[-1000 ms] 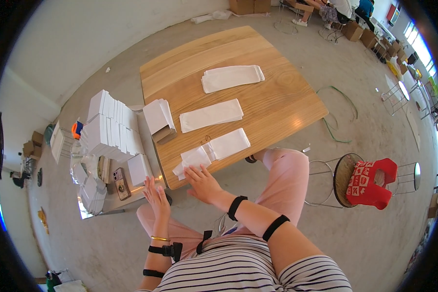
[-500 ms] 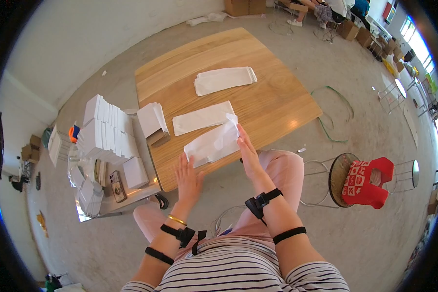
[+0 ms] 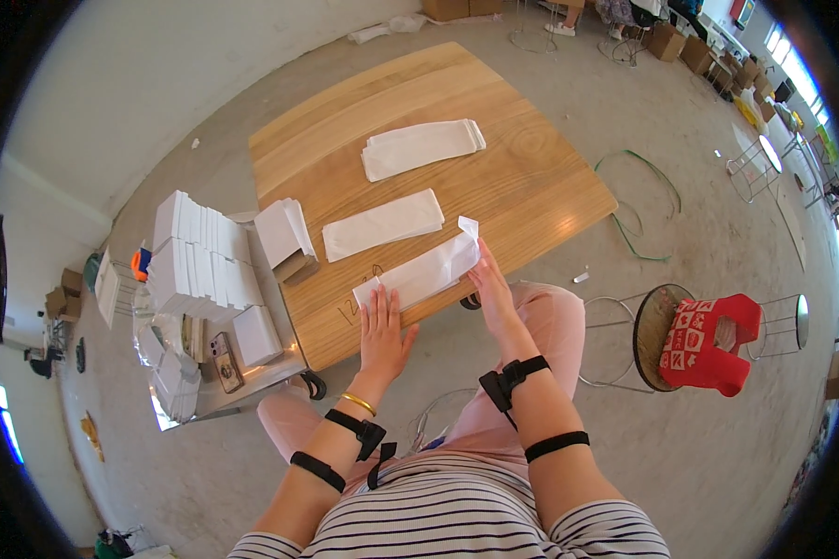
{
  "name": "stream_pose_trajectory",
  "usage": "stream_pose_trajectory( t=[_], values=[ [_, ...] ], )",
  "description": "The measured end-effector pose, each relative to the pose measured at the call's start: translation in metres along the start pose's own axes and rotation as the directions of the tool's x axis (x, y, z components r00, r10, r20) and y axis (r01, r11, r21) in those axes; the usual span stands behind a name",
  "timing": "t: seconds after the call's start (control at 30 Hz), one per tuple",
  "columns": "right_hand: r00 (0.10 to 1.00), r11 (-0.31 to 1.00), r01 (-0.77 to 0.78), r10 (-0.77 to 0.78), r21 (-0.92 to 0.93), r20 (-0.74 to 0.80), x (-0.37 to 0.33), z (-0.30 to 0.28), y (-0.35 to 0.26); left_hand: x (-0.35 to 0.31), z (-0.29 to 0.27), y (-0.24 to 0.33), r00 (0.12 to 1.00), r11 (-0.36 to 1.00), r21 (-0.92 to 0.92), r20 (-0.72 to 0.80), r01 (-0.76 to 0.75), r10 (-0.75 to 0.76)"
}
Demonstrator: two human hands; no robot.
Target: Folding white paper sheets and stacking them on a wooden table.
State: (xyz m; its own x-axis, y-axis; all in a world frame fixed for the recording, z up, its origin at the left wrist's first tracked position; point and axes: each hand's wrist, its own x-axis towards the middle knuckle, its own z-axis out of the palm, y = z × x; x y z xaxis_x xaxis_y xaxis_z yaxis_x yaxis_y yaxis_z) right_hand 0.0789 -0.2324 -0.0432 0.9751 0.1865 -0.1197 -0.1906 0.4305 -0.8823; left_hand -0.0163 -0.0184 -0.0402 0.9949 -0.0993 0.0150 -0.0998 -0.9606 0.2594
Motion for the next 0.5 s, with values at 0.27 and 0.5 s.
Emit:
stream_pose_trajectory(
  t=[0.27, 0.5],
  values=[
    [0.988, 0.985, -0.066, 0.087, 0.157, -0.126, 0.007, -0.016, 0.007, 0.002, 0.007, -0.001, 1.0, 1.0, -0.013, -0.001, 0.008, -0.008],
    [0.884, 0.587, -0.022, -0.366, -0.809, -0.29, 0.004, -0.029, -0.003, 0.004, 0.01, 0.001, 1.0, 1.0, 0.01, -0.01, -0.003, 0.004]
  ],
)
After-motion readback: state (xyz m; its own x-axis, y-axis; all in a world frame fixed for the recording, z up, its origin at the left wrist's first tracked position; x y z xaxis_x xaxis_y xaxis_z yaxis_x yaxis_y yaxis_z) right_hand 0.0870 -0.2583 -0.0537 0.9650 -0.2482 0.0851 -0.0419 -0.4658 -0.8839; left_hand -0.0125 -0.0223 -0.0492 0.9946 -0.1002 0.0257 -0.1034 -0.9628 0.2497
